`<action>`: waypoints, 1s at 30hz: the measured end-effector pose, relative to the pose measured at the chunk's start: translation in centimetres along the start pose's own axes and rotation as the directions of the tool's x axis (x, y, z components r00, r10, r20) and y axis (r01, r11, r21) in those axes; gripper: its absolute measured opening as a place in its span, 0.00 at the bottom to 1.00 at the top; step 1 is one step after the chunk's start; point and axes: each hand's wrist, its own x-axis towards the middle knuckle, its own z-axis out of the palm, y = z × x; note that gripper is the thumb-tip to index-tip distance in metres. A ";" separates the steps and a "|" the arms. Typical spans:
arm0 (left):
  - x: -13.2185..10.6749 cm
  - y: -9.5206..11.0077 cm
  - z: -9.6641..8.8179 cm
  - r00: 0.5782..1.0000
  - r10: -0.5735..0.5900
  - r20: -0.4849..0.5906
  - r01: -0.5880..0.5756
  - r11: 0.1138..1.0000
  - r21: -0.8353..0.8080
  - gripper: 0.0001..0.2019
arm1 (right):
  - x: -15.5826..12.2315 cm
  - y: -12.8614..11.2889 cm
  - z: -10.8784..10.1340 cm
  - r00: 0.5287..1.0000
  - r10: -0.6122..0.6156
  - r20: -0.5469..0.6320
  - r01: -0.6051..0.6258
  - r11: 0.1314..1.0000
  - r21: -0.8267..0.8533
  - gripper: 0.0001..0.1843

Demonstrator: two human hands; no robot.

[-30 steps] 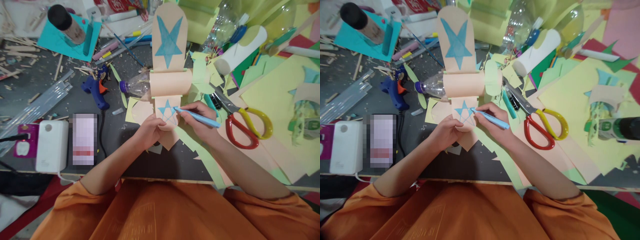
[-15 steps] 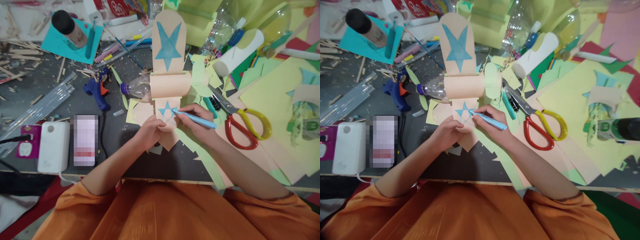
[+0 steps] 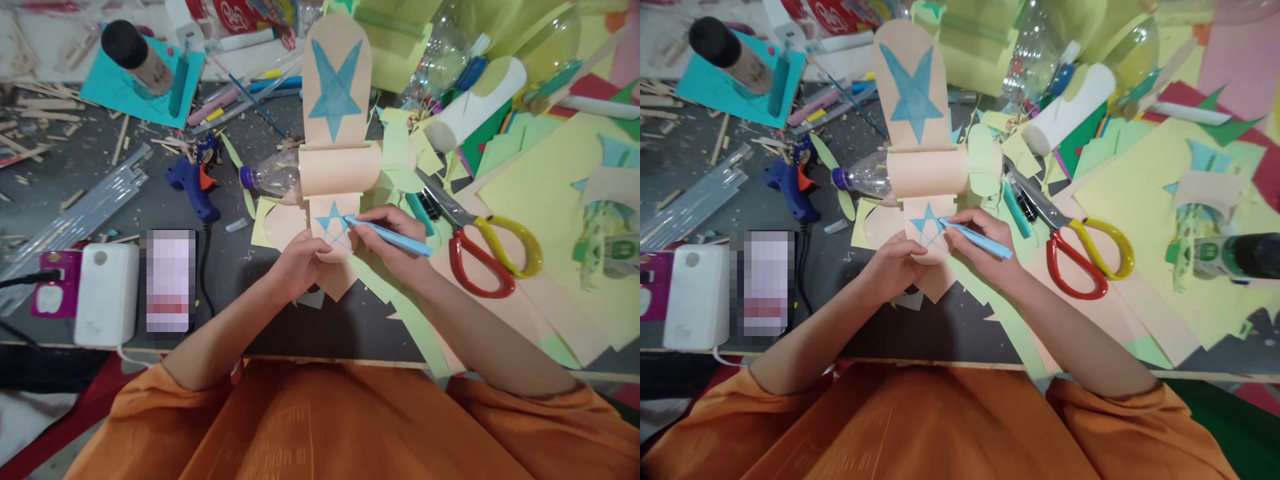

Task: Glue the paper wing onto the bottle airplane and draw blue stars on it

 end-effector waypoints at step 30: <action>-0.4 0.3 -0.1 0.999 0.011 0.033 -0.012 1.000 0.010 0.15 | 0.5 0.6 -0.6 0.988 -0.007 0.152 -0.022 0.981 0.191 0.22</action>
